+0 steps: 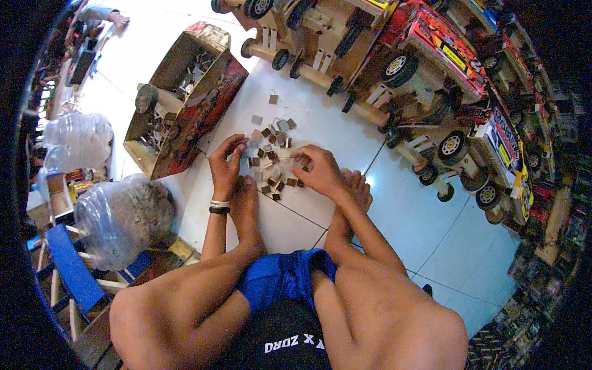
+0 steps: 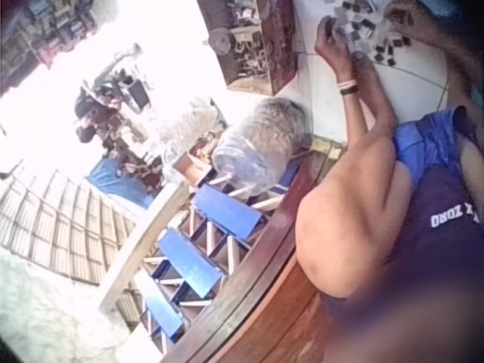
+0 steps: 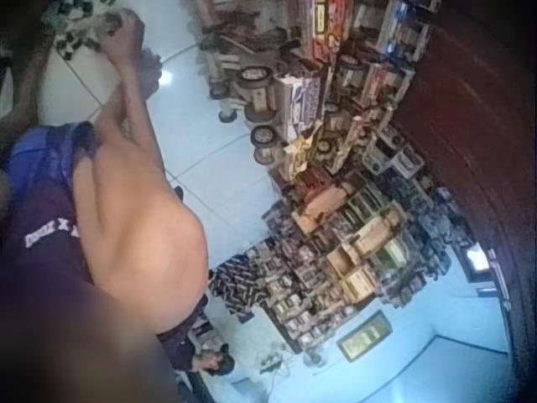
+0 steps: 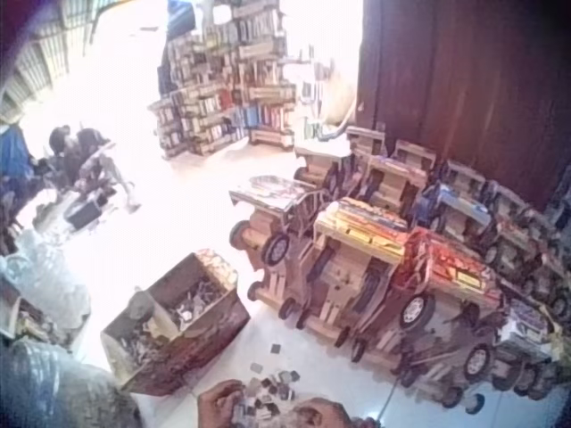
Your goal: The person sits on the floor sorting small wooden blocks and then uses a hammer to attach them to wooden toy car bodies. The person repeatedly picks up blocks, positions them on the toy chassis, and taps them into place with a hammer.
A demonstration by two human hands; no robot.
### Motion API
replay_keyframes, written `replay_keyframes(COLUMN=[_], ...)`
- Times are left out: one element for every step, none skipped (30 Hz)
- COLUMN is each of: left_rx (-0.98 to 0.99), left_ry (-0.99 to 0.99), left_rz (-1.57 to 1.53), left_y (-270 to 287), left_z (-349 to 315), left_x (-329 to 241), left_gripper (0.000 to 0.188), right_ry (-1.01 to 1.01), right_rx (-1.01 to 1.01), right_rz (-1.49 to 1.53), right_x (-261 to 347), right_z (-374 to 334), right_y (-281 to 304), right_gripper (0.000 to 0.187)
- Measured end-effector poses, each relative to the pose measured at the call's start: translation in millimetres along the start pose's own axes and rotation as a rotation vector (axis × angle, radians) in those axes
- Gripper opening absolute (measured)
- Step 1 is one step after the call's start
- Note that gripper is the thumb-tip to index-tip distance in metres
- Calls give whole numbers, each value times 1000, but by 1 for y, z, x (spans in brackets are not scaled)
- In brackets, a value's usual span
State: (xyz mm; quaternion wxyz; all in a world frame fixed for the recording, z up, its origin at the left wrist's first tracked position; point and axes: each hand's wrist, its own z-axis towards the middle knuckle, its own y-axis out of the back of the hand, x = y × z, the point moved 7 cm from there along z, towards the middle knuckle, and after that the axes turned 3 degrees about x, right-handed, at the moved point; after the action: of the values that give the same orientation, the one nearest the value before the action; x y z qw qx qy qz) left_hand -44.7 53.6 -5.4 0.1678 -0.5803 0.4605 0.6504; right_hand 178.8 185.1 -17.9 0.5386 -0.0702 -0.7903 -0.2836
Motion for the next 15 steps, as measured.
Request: replay_keyframes(left_rx=[-16, -30, -32, -38, -45, -50, -55, -56, -50, -41, -31, 12, 54, 96, 160], left_ry=[0, 15, 8, 4, 5, -14, -23, 3, -24, -26, -27, -57, -88, -118, -161], left_rz=[-2, 3, 9, 27, 47, 13, -14, -32, -11, 18, 47, 45, 42, 39, 34], left_y=[2, 4, 1, 2, 1, 2, 2, 3, 4, 3, 1, -5, -13, -22, -36], left_z=[-1, -2, -6, -7, -6, -4, -2, -3, -4, -5, -6, -5, -3, -2, -2], left_x=[-2, -2, -2, -4, -6, -9, -12, -14, -20, -25, -29, -36, -41, -47, -53], left_gripper=[25, 24, 24, 23, 23, 22, 21, 20, 20, 19, 19, 19, 18, 18, 19], right_ry=[4, 6, -67, -128, -223, -160, -135, -126, -105, -94, -36, -71, -58, -21, -54], right_rx=[-51, -103, -76, -53, -32, -60, -86, -109, -86, -64, -48, -55, -67, -80, -133], right_rz=[38, 76, 174, 272, 351, 338, 310, 282, 275, 265, 267, 281, 306, 337, 332], right_x=[2, 3, -5, -10, -16, -11, -8, -6, -4, -3, 0, -4, -6, -7, -15], right_z=[-2, -3, -6, -4, -3, -1, 1, -1, -3, -5, -6, -7, -7, -8, -8], right_y=[4, 7, 4, 1, 0, 3, 6, 8, 9, 12, 14, 13, 13, 14, 17], right_gripper=[38, 37, 35, 33, 32, 31, 29, 28, 27, 27, 27, 26, 25, 24, 22])
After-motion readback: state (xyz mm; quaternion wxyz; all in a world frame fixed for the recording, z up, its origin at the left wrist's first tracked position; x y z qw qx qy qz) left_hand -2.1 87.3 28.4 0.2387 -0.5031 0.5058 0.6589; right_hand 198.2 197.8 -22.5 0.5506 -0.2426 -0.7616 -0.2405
